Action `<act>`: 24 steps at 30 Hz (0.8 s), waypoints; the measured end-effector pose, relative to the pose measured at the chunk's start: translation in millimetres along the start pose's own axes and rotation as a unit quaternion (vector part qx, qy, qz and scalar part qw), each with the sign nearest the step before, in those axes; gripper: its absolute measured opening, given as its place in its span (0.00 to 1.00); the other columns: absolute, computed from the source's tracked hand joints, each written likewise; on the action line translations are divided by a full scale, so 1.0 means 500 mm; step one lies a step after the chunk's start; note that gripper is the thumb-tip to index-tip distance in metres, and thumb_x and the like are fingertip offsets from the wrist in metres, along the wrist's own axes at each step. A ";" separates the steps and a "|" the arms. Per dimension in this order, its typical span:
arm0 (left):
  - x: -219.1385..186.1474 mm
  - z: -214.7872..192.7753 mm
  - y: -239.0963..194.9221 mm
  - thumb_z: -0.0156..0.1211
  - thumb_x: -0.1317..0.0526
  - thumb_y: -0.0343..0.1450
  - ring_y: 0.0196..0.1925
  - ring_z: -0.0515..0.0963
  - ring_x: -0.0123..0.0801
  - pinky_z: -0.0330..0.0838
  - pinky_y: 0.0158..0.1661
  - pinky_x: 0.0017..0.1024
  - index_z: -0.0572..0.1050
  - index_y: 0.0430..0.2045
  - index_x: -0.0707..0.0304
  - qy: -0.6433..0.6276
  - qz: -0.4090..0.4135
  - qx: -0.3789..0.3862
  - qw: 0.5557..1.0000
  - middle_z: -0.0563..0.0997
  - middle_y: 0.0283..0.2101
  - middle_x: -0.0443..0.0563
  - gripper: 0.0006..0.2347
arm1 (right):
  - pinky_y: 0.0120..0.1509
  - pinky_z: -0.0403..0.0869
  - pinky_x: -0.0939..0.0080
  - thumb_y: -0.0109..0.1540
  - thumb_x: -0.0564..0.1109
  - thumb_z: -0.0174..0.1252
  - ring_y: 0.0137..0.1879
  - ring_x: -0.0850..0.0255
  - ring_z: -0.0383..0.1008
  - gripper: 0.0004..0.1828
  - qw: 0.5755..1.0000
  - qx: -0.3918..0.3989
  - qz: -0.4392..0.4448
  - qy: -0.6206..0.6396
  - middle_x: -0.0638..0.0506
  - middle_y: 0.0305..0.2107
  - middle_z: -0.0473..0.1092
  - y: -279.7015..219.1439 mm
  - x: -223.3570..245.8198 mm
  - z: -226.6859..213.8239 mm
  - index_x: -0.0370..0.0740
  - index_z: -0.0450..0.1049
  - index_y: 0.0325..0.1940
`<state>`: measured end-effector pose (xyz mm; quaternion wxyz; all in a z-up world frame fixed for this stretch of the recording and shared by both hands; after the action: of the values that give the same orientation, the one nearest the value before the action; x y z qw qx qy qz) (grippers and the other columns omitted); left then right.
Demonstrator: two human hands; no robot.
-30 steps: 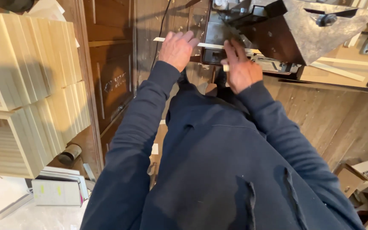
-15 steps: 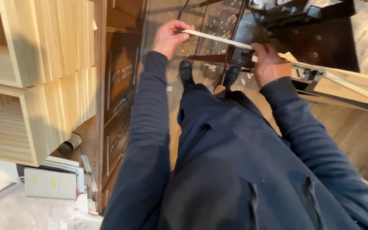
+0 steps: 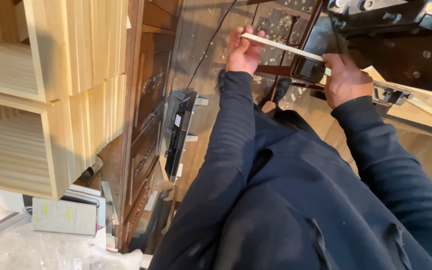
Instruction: Cutting wooden frame mouldings using a foot-operated miter chopper.
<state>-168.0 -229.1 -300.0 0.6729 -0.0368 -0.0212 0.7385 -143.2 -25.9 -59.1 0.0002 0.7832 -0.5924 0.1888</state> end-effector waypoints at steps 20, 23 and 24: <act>-0.012 0.004 -0.001 0.67 0.66 0.73 0.55 0.82 0.50 0.78 0.46 0.38 0.80 0.41 0.56 0.055 -0.028 -0.025 0.998 0.81 0.47 0.49 0.06 | 0.47 0.75 0.43 0.65 0.37 0.57 0.47 0.38 0.76 0.20 0.999 0.037 0.017 -0.016 0.40 0.52 0.73 0.008 0.002 0.002 0.43 0.72 0.63; -0.010 -0.006 -0.003 0.67 0.66 0.73 0.55 0.82 0.50 0.77 0.45 0.38 0.81 0.41 0.56 0.057 -0.021 -0.029 0.998 0.81 0.48 0.49 0.06 | 0.48 0.74 0.43 0.65 0.37 0.56 0.47 0.38 0.76 0.21 0.999 0.036 0.013 -0.008 0.40 0.52 0.72 0.006 0.000 0.004 0.42 0.71 0.63; -0.009 -0.010 -0.002 0.67 0.66 0.73 0.55 0.82 0.49 0.76 0.45 0.38 0.81 0.41 0.56 0.056 -0.018 -0.031 0.998 0.81 0.48 0.49 0.06 | 0.49 0.74 0.43 0.64 0.37 0.56 0.48 0.37 0.75 0.21 1.000 0.027 0.005 0.000 0.39 0.52 0.72 0.006 0.002 0.003 0.42 0.71 0.63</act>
<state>-166.0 -233.7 -304.6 0.6845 -0.0985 -0.0068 0.7223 -145.4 -28.1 -60.7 -0.0217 0.7799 -0.5912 0.2045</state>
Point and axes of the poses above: each hand's wrist, its own y-axis towards the middle knuckle, its own z-axis out of the palm, x = y × z, the point moved 10 cm from there along y, towards the middle knuckle
